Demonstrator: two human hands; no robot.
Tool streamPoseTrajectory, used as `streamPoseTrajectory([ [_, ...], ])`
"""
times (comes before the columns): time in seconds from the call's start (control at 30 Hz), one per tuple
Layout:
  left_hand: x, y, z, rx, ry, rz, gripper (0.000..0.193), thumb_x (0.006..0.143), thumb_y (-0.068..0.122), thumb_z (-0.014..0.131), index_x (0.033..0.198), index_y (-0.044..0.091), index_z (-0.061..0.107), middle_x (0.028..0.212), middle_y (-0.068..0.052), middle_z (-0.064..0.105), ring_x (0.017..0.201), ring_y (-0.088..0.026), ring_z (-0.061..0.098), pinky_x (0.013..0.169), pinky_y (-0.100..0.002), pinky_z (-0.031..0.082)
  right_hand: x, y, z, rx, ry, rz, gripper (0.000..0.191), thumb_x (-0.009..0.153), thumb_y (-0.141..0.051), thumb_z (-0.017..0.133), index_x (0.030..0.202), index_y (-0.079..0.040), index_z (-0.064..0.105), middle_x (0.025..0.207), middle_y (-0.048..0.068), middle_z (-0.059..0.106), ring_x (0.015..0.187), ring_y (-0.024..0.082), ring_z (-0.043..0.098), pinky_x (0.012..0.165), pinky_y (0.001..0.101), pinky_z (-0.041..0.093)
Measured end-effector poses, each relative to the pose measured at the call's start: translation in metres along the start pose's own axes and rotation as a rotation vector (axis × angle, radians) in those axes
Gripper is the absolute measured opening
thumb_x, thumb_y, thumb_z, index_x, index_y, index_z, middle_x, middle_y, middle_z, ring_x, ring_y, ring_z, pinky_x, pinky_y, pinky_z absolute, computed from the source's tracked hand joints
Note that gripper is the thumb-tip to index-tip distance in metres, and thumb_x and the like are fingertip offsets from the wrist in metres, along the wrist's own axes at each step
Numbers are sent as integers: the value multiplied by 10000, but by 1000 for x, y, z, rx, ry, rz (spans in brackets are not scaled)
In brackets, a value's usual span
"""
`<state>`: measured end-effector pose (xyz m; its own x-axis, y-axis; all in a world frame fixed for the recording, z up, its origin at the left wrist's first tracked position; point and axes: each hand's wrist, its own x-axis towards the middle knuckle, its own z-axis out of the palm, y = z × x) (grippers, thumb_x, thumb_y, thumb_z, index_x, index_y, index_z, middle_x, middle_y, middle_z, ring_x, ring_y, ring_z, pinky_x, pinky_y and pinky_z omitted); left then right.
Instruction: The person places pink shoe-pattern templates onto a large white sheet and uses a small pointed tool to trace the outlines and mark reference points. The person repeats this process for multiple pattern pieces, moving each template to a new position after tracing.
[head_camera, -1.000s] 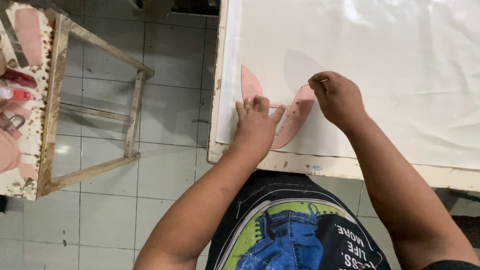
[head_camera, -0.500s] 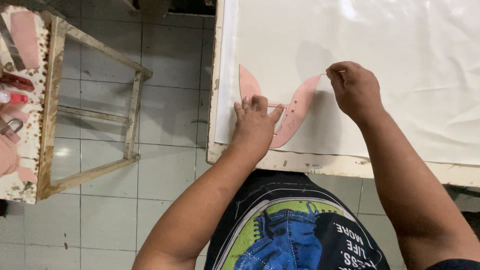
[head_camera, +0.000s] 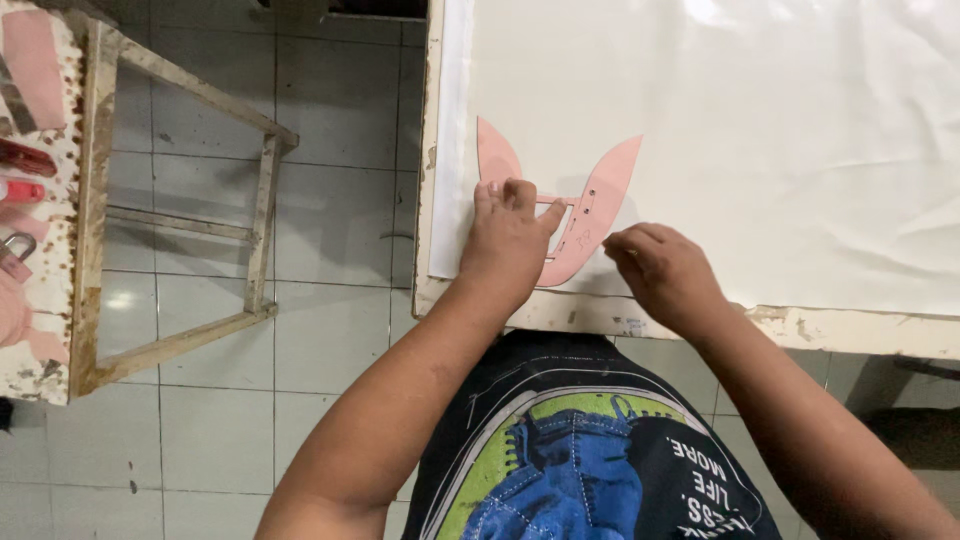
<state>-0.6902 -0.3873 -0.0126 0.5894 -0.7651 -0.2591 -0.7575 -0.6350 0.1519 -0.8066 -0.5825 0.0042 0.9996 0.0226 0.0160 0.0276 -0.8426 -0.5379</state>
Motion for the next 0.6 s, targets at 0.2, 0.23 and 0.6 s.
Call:
streamPoseTrajectory([
  [0.2, -9, -23, -8, -100, 62, -13, 518, 865, 168, 706, 1347, 63, 551, 1358, -156, 537, 1290, -294, 570, 1184, -525, 296, -10, -24, 20, 0, -153, -63, 124, 898, -117, 693, 1015, -80, 707, 968, 83, 722, 930, 310, 672, 829, 437, 535],
  [0.23, -12, -29, -11, -130, 82, -6, 559, 792, 196, 755, 1298, 61, 559, 1378, -148, 530, 1286, -275, 567, 1169, -523, 295, -8, -27, 22, 12, -158, -91, 124, 905, -123, 693, 1019, -77, 702, 971, 86, 720, 936, 310, 672, 831, 436, 535],
  [0.6, -18, -53, -2, -320, 273, 18, 299, 875, 101, 690, 1170, 148, 704, 1372, -1, 636, 1096, -187, 688, 1142, -523, 352, 30, -51, 55, 150, -147, -219, 116, 936, -126, 669, 1043, -81, 684, 963, 100, 706, 910, 317, 675, 784, 442, 538],
])
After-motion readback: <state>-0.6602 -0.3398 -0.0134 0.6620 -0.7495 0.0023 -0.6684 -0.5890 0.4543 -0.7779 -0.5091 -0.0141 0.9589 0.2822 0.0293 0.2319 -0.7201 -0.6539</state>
